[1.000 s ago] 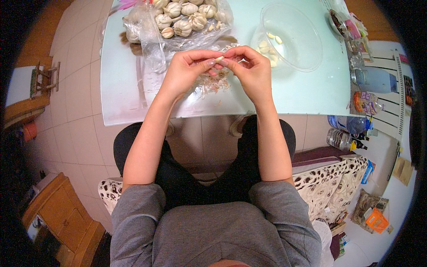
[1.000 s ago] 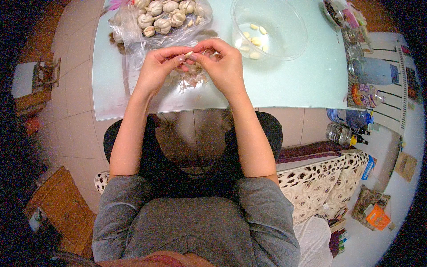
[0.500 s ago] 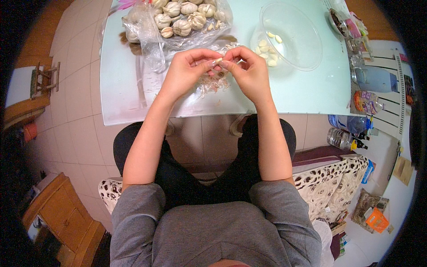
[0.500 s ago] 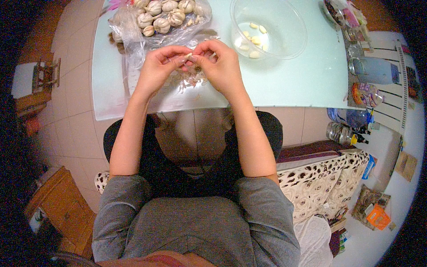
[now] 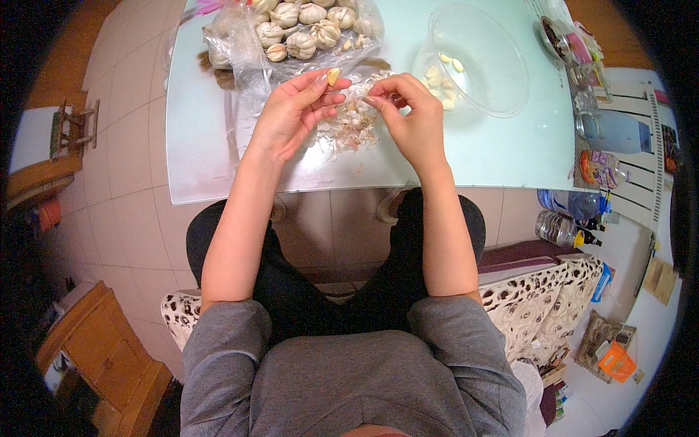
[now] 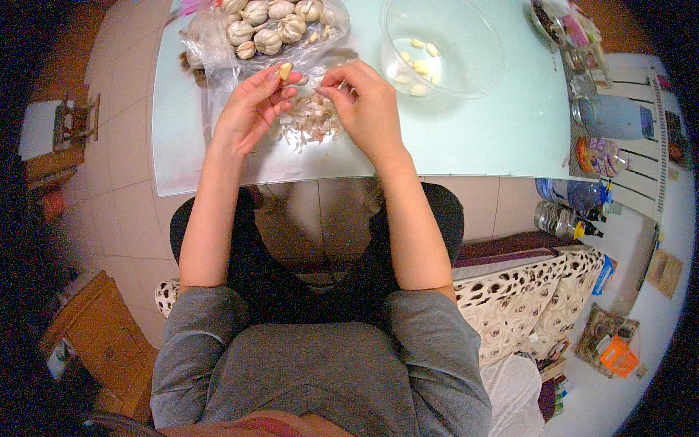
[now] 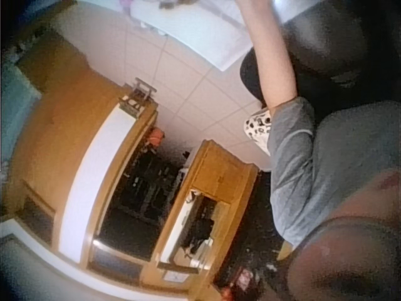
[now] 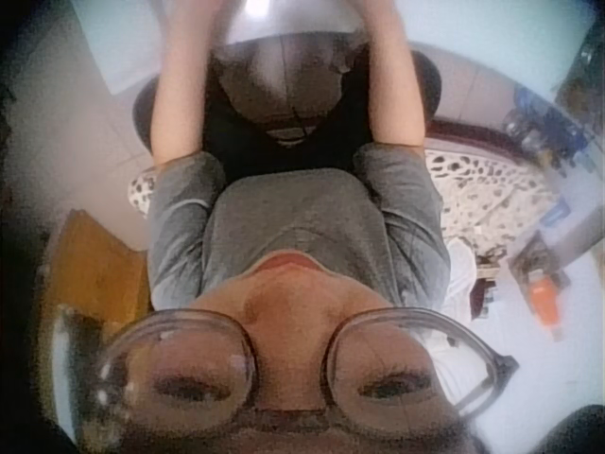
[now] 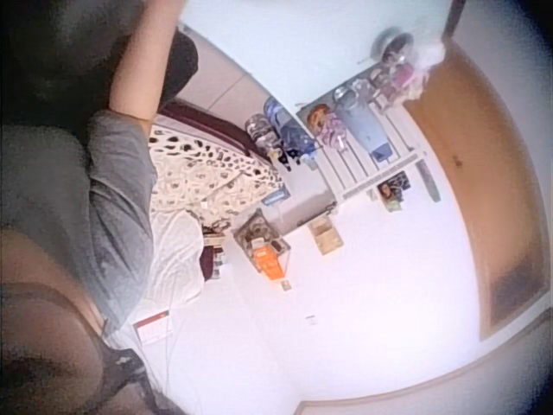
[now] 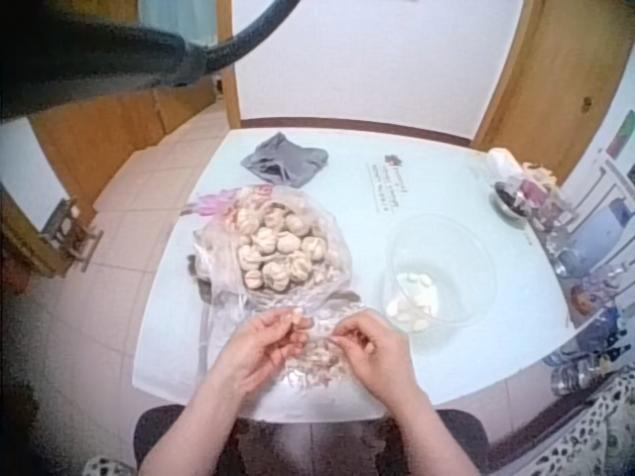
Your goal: The person peels garlic by hand at a table, removing the skin from individual cloves and placing the peeled cloves into a clear bowl.
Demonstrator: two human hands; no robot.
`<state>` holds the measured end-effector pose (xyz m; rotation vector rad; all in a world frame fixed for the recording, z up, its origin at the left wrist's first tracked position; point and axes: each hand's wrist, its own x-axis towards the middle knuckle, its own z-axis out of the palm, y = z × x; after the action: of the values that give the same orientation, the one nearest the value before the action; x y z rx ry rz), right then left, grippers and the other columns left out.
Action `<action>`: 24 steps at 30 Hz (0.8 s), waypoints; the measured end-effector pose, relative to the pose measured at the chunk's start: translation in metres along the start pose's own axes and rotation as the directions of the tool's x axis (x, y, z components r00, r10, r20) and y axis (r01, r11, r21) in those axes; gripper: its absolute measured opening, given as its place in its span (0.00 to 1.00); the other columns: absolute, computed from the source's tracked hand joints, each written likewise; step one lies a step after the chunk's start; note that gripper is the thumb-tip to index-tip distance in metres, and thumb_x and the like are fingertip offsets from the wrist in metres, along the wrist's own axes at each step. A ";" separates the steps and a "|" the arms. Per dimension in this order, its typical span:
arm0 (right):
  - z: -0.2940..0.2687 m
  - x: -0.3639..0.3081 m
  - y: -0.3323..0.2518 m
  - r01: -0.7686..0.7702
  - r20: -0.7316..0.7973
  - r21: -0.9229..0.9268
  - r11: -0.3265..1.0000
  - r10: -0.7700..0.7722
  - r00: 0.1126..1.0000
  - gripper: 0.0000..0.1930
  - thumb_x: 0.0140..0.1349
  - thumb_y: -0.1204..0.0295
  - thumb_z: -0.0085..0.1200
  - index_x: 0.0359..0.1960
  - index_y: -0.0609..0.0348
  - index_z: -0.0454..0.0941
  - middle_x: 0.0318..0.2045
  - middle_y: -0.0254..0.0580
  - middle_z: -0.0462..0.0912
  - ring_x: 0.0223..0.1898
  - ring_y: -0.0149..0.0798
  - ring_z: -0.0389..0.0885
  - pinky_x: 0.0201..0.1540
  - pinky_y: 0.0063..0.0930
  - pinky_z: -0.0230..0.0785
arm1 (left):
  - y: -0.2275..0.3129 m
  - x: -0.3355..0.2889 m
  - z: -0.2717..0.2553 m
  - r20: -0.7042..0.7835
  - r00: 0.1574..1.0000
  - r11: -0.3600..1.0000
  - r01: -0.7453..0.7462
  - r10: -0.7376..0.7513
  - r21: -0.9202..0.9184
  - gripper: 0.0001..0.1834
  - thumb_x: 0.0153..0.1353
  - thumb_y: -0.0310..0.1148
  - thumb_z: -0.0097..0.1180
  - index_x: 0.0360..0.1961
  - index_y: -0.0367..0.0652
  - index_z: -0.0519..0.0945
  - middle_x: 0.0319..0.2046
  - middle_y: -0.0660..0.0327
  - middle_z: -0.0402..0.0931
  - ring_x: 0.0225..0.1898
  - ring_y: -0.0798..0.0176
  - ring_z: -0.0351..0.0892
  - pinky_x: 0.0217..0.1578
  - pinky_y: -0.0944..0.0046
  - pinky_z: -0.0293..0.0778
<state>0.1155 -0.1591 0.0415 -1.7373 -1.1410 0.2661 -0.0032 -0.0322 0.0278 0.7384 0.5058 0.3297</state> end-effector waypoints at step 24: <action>0.002 -0.002 -0.013 -0.073 -0.088 0.391 0.918 0.116 0.989 0.07 0.45 0.81 0.54 0.29 0.61 0.77 0.27 0.36 0.76 0.27 0.26 0.73 0.28 0.15 0.65 | 0.001 -0.003 0.006 -0.026 0.946 0.755 -0.241 0.323 0.610 0.08 0.54 0.27 0.48 0.34 0.36 0.75 0.18 0.64 0.72 0.21 0.72 0.71 0.24 0.75 0.67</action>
<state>0.1061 -0.1589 0.0504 -1.4364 -0.8572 0.4208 -0.0025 -0.0360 0.0336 1.4364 0.6327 0.5131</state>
